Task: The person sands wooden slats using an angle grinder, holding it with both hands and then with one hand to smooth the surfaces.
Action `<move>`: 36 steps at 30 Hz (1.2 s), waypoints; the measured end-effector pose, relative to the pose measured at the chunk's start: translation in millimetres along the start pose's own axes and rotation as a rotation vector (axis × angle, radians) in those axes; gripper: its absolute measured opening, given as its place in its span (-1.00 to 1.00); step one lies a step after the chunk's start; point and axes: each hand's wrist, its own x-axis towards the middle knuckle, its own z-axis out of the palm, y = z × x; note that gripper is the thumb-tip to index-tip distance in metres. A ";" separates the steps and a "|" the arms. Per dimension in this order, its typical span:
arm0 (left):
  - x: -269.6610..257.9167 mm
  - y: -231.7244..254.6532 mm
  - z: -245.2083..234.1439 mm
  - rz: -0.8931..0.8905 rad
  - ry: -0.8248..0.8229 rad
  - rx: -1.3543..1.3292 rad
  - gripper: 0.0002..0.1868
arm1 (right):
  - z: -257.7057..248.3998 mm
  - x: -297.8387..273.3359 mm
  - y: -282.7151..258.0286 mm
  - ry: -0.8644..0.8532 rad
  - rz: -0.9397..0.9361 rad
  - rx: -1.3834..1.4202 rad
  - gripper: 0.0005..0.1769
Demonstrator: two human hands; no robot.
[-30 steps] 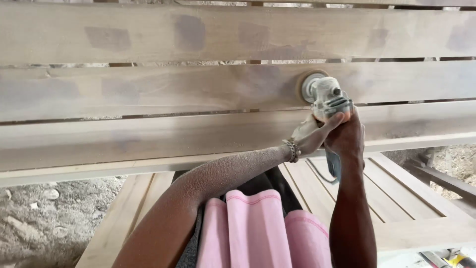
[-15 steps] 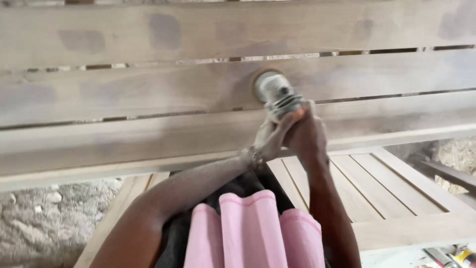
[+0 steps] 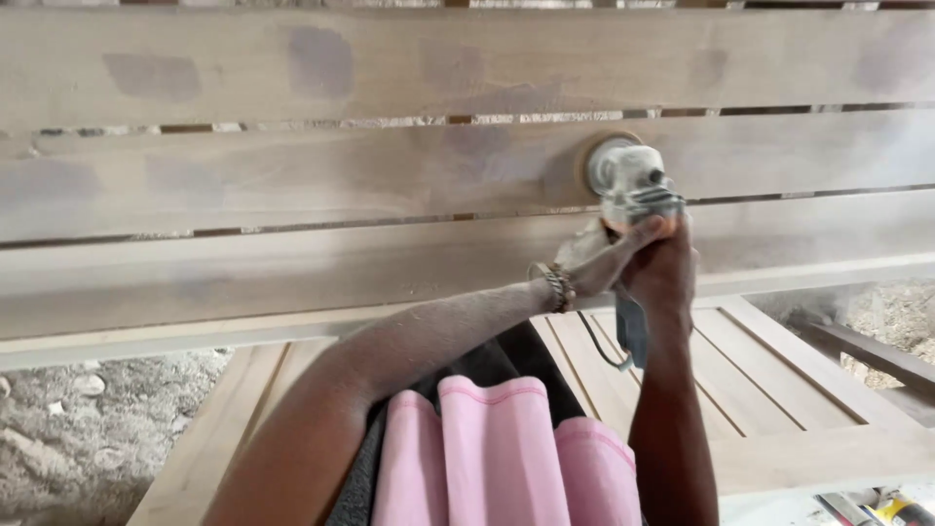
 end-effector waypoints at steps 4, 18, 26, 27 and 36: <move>-20.2 -26.0 -16.9 -0.012 0.173 -0.014 0.24 | 8.2 -14.6 -43.8 -0.040 -0.002 -0.104 -0.34; -118.2 -79.5 -85.5 0.595 0.430 -0.788 -0.30 | 89.3 -50.4 -158.9 -0.376 -0.108 -0.316 -0.38; -63.9 -40.8 -69.4 0.092 0.317 -0.251 -0.10 | 51.3 -25.2 -119.5 -0.206 -0.017 -0.330 -0.22; -65.6 -35.4 -75.6 0.025 0.282 -0.228 -0.09 | 54.1 -25.2 -120.7 -0.193 -0.015 -0.286 -0.20; -78.8 -47.8 -81.9 0.374 0.357 -0.568 -0.09 | 60.2 -21.2 -144.6 -0.336 -0.044 -0.276 -0.21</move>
